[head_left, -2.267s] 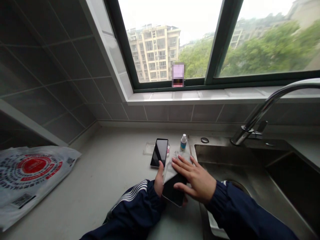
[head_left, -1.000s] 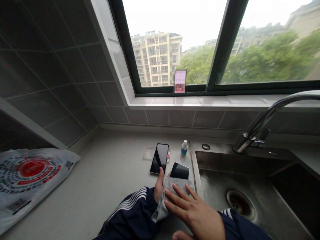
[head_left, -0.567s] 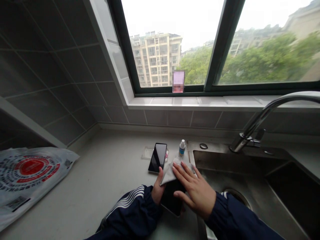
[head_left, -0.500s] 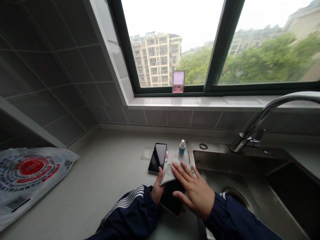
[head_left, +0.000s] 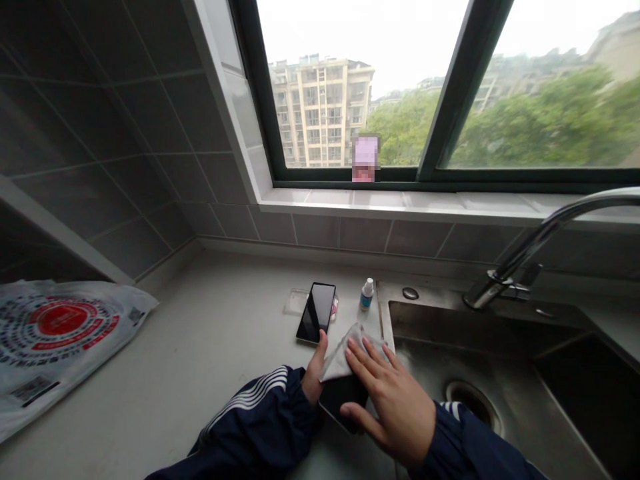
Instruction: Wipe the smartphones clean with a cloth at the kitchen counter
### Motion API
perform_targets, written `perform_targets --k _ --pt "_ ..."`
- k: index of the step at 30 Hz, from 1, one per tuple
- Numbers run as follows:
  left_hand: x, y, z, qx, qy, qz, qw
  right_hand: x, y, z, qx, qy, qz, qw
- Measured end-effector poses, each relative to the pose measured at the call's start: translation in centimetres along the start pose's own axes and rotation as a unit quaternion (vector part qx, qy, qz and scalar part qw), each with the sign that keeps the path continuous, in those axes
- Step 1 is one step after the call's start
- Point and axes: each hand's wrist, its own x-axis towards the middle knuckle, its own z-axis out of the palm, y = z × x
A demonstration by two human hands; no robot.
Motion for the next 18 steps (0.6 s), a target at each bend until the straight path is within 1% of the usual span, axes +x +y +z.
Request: perform_targets --k 5,10,14,18 --pt "-0.2 0.3 -0.6 -0.005 -0.036 -0.058 0.998 -0.4 -0.9 0.3 0.004 -0.007 -0.018 1.000" --pt "-0.2 0.2 -0.1 -0.027 -0.040 -0.046 0.998 0.0 -0.7 0.2 -0.005 -0.013 -0.021 1.000" --pt "-0.2 0.1 0.3 -0.034 -0.042 -0.041 0.998 0.2 -0.6 0.1 -0.010 -0.005 -0.022 1.000" --pt "-0.1 0.4 0.6 -0.022 -0.017 -0.036 0.999 0.5 -0.5 1.0 -0.025 0.018 -0.022 0.999"
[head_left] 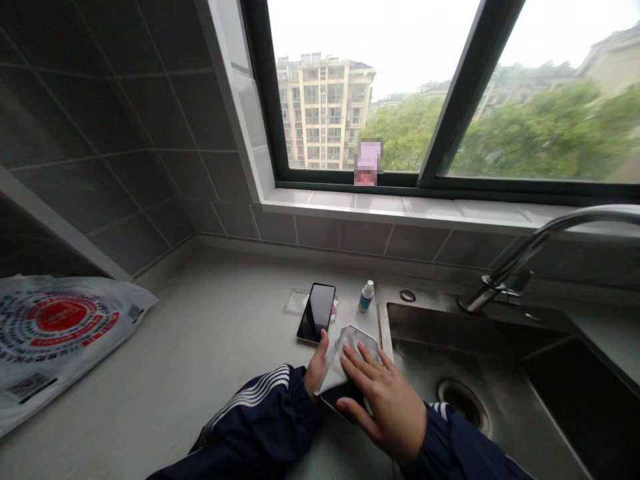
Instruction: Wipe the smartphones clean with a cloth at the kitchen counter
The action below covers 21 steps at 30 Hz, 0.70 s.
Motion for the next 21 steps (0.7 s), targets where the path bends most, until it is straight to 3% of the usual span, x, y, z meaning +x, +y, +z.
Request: perform_targets --k 6,10,15,21 --pt "-0.2 0.2 0.5 -0.046 0.079 0.025 0.995 1.1 2.0 2.8 -0.011 0.078 -0.054 0.995" --pt "-0.2 0.2 0.6 -0.074 0.073 0.027 0.994 1.1 3.0 4.2 -0.023 0.130 -0.085 0.988" --pt "-0.3 0.5 0.7 -0.043 0.053 0.028 0.997 0.1 2.1 4.5 -0.055 0.176 -0.098 0.978" --pt "-0.6 0.6 0.6 -0.011 0.044 -0.046 0.998 -1.1 0.7 5.1 -0.071 0.213 -0.111 0.968"
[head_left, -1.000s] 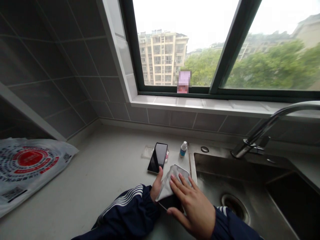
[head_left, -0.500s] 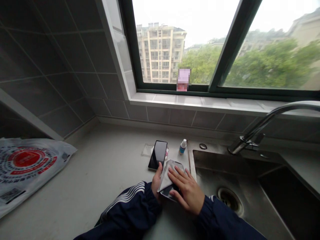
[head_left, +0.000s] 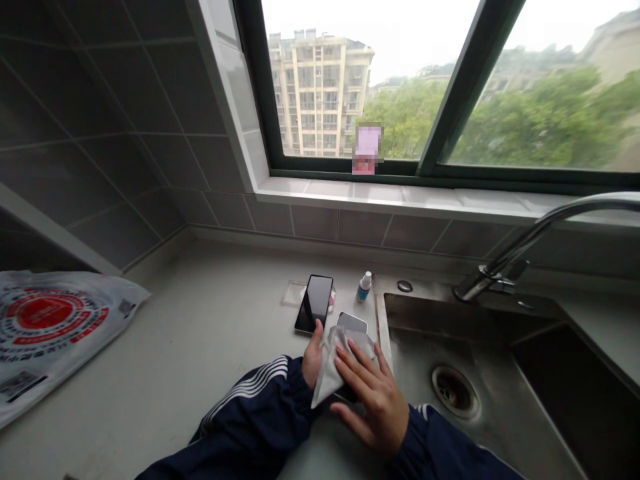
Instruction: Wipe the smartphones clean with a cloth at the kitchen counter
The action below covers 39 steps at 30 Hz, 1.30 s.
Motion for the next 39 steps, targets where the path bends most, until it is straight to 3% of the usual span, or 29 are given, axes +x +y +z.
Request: perform_targets --k 6,12,27,39 --pt "0.3 -0.2 -0.3 0.003 0.018 0.005 1.000 -0.5 0.1 0.8 -0.011 0.028 -0.001 1.000" --pt "0.3 -0.3 0.2 0.023 -0.004 -0.006 1.000 -0.7 0.5 0.9 -0.019 0.039 -0.030 0.999" --pt "0.7 -0.7 0.2 -0.012 0.057 0.017 0.998 -1.3 2.5 2.4 -0.037 0.062 -0.077 0.994" --pt "0.4 -0.5 0.5 0.011 0.026 0.032 0.999 -1.3 1.4 1.5 -0.015 0.046 -0.063 0.997"
